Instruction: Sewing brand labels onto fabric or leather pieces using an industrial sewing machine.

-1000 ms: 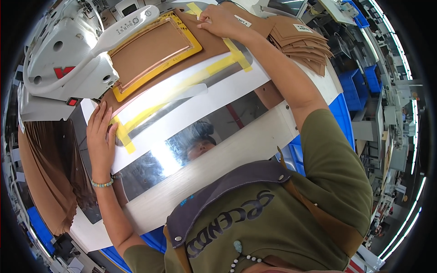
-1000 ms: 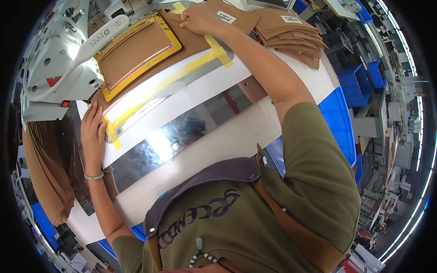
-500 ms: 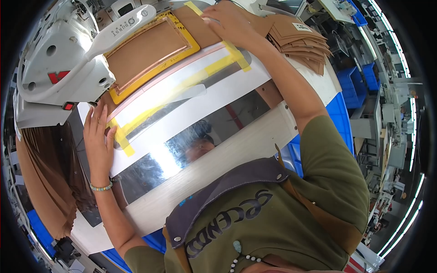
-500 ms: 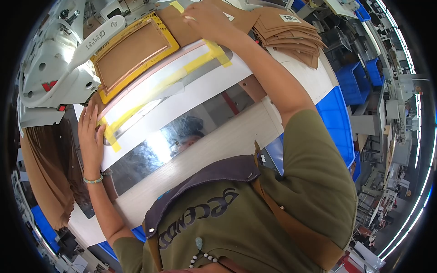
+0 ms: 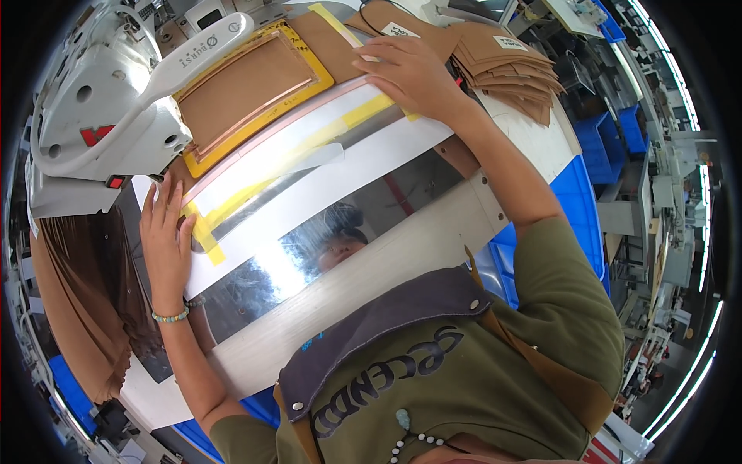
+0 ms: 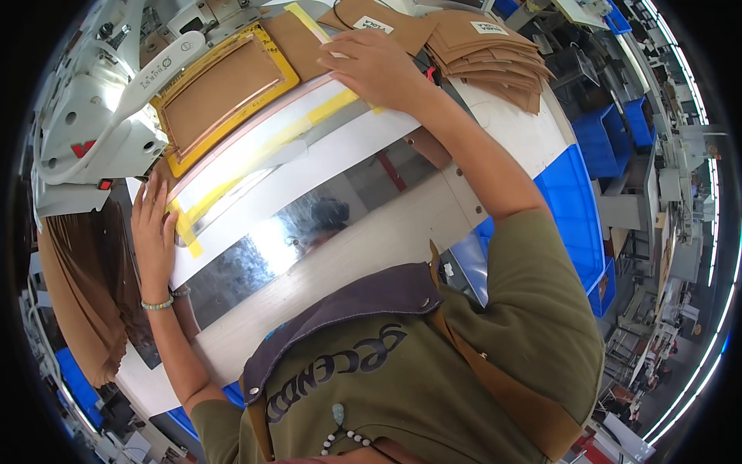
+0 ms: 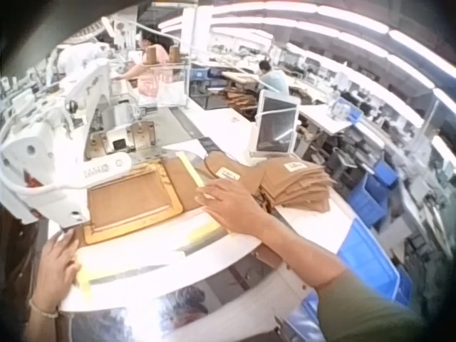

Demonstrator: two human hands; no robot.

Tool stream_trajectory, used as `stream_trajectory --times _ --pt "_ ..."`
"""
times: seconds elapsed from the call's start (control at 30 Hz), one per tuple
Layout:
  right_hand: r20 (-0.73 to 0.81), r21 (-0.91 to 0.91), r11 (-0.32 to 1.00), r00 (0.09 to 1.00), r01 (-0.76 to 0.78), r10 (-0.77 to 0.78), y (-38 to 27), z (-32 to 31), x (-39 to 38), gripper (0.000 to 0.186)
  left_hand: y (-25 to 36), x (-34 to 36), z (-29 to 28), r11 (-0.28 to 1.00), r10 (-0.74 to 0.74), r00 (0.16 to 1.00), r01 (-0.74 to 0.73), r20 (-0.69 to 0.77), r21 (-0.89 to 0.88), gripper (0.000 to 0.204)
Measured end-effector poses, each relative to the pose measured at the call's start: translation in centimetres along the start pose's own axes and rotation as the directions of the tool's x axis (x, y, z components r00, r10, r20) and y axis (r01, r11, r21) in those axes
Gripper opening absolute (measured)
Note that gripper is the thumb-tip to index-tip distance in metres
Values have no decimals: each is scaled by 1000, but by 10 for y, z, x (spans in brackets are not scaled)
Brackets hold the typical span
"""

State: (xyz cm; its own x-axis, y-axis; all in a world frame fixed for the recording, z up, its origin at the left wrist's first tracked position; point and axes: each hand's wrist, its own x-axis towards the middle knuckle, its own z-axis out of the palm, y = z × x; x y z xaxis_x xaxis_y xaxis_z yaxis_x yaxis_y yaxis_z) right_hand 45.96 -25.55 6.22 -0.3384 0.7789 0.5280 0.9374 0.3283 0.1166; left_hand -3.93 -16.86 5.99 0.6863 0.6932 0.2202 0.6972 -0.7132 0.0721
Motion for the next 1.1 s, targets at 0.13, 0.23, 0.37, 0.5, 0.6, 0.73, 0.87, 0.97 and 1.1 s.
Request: stream_trajectory --times 0.13,0.23,0.37,0.5,0.6,0.73,0.87,0.97,1.1 --pt "43 -36 971 971 236 -235 8 18 19 25 0 3 3 999 16 1000 -16 9 -41 52" --pt "29 -149 936 948 318 -317 14 17 33 21 4 3 2 998 17 1000 -16 24 -58 51" --pt "-170 20 935 923 354 -346 24 31 56 9 -3 0 9 998 47 998 -45 39 -33 51" --pt "-217 -56 955 930 291 -296 28 43 45 6 -4 8 11 993 116 993 -116 24 -9 54" --pt "-200 -112 957 937 268 -286 30 45 37 5 -2 12 9 996 94 994 -93 49 -15 56" --pt "-234 -28 978 950 206 -207 28 47 47 5 -5 28 4 995 94 994 -96 59 25 54" --pt "-158 -41 996 984 78 -84 29 73 60 6 -21 41 5 994 43 997 -48 58 100 54" --pt "-132 -22 1000 991 19 -22 30 87 71 13 -32 45 11 999 -6 999 4 41 48 46" --pt "44 -115 993 999 5 0 27 80 74 14 -30 39 16 997 -81 997 81 -13 -17 39"
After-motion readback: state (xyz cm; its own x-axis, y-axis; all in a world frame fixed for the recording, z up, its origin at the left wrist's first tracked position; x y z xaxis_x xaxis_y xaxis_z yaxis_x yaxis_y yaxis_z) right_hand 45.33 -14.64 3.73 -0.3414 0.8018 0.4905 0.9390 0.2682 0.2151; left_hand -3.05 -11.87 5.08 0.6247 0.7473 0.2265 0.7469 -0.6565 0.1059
